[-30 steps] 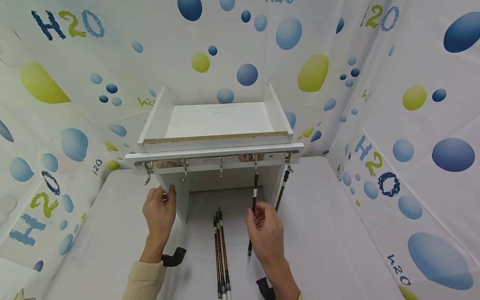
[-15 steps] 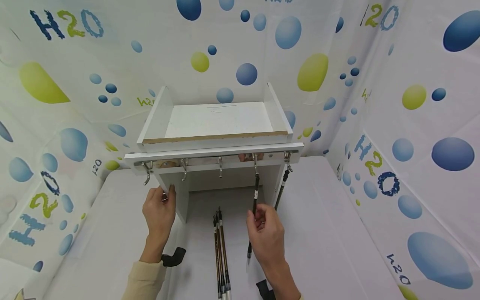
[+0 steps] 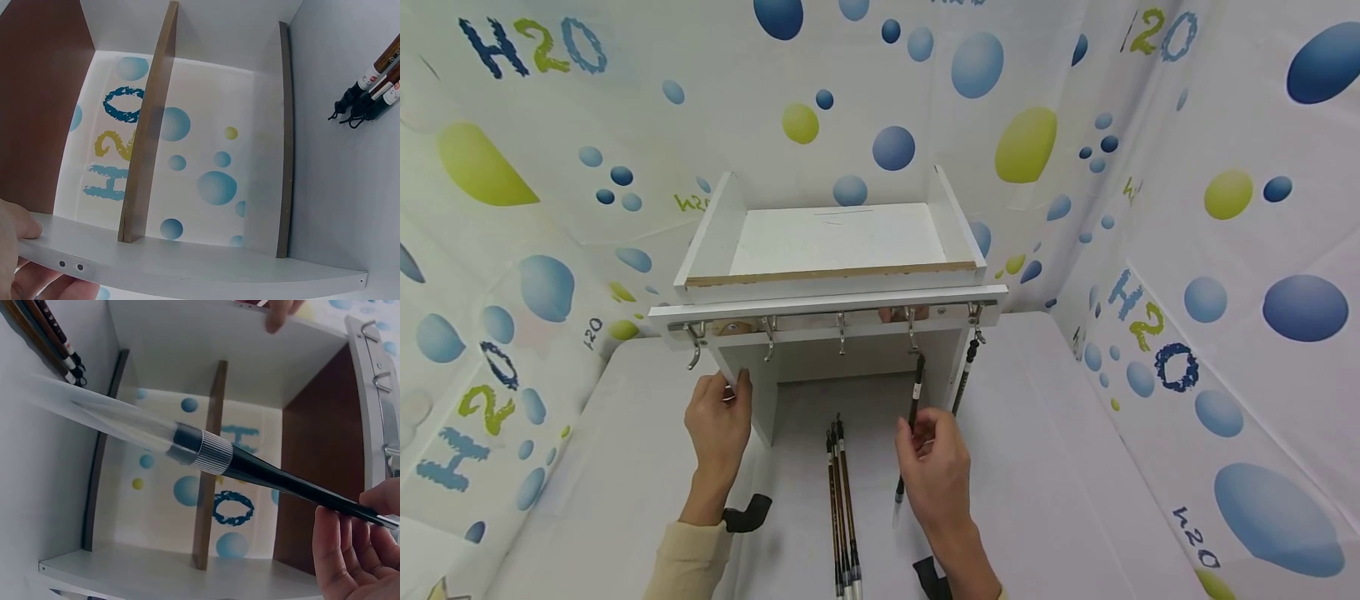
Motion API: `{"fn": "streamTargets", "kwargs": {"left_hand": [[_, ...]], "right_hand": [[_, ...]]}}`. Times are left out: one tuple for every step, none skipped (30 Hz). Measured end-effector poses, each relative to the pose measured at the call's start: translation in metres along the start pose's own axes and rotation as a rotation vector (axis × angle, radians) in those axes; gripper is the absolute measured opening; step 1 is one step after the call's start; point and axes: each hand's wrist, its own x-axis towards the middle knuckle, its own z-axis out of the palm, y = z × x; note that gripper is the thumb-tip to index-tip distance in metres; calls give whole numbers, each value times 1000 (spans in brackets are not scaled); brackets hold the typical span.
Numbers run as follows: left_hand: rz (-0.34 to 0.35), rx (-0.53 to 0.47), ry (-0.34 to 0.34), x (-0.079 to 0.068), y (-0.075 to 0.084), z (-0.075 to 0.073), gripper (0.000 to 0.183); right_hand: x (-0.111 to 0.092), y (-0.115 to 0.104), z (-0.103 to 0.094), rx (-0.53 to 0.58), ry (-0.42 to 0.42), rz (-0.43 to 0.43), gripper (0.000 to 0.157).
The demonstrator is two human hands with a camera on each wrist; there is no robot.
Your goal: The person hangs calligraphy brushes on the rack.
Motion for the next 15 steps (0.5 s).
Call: {"fn": "streamTargets", "kwargs": {"left_hand": [[-1, -1, -1, 0, 0, 0, 19], [-1, -1, -2, 0, 0, 0, 19], [-3, -1, -4, 0, 0, 0, 19], [-4, -2, -6, 0, 0, 0, 19], [-6, -3, -7, 0, 0, 0, 19], [-6, -4, -10, 0, 0, 0, 19], [-9, -4, -11, 0, 0, 0, 19], [-11, -4, -13, 0, -1, 0, 19], [-13, -6, -14, 0, -1, 0, 19], [-14, -8, -15, 0, -1, 0, 19], [-15, -9, -15, 0, -1, 0, 19], [-16, -9, -15, 0, -1, 0, 19], [-15, -9, -14, 0, -1, 0, 19], [-13, -10, -12, 0, -1, 0, 19], [-11, -11, -9, 0, -1, 0, 19]], "right_hand": [[1, 0, 0, 0, 2, 5, 22], [1, 0, 0, -1, 7, 5, 22], [2, 0, 1, -3, 10, 10, 22], [3, 0, 1, -7, 14, 14, 21], [3, 1, 1, -12, 17, 17, 22], [4, 1, 1, -16, 20, 20, 22], [4, 1, 2, -20, 21, 21, 22], [4, 1, 2, -20, 21, 24, 22], [4, 2, 2, -21, 19, 28, 23], [4, 2, 2, -23, 17, 30, 23], [4, 2, 2, -24, 14, 31, 23], [4, 2, 2, -26, 11, 31, 24], [3, 3, 3, -28, 7, 30, 24], [3, 3, 3, -30, 2, 28, 25], [2, 3, 3, -33, -2, 25, 25]]}}
